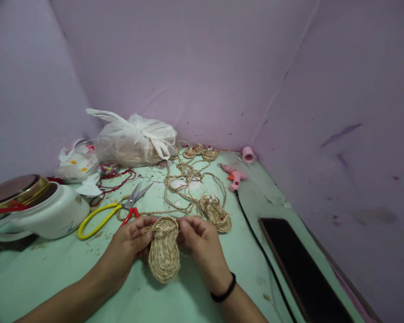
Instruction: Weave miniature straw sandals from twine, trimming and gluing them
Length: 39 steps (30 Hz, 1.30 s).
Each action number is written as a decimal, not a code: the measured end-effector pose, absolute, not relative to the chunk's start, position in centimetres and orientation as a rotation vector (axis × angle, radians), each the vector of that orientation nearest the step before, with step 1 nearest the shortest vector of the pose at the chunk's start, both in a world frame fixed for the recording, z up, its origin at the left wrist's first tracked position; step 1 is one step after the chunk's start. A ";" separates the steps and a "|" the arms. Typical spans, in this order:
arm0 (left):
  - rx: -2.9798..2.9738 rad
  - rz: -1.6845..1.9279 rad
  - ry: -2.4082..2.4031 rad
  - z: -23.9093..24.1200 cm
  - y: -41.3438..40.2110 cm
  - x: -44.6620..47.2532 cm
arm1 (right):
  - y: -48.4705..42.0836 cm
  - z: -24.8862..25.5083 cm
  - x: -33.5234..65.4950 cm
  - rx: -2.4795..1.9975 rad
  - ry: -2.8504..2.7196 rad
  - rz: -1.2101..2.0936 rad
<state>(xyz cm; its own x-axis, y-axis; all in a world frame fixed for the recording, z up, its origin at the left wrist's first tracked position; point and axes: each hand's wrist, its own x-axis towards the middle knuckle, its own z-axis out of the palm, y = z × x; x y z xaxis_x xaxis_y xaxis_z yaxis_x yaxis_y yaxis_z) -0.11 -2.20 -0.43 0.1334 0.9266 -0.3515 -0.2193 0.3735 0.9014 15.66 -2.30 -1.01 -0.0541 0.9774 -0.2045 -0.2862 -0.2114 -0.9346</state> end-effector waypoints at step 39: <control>1.596 0.633 1.458 3.0 -4.0 -1.1 | -4.1 -1.3 13.5 -1.088 -1.226 1.465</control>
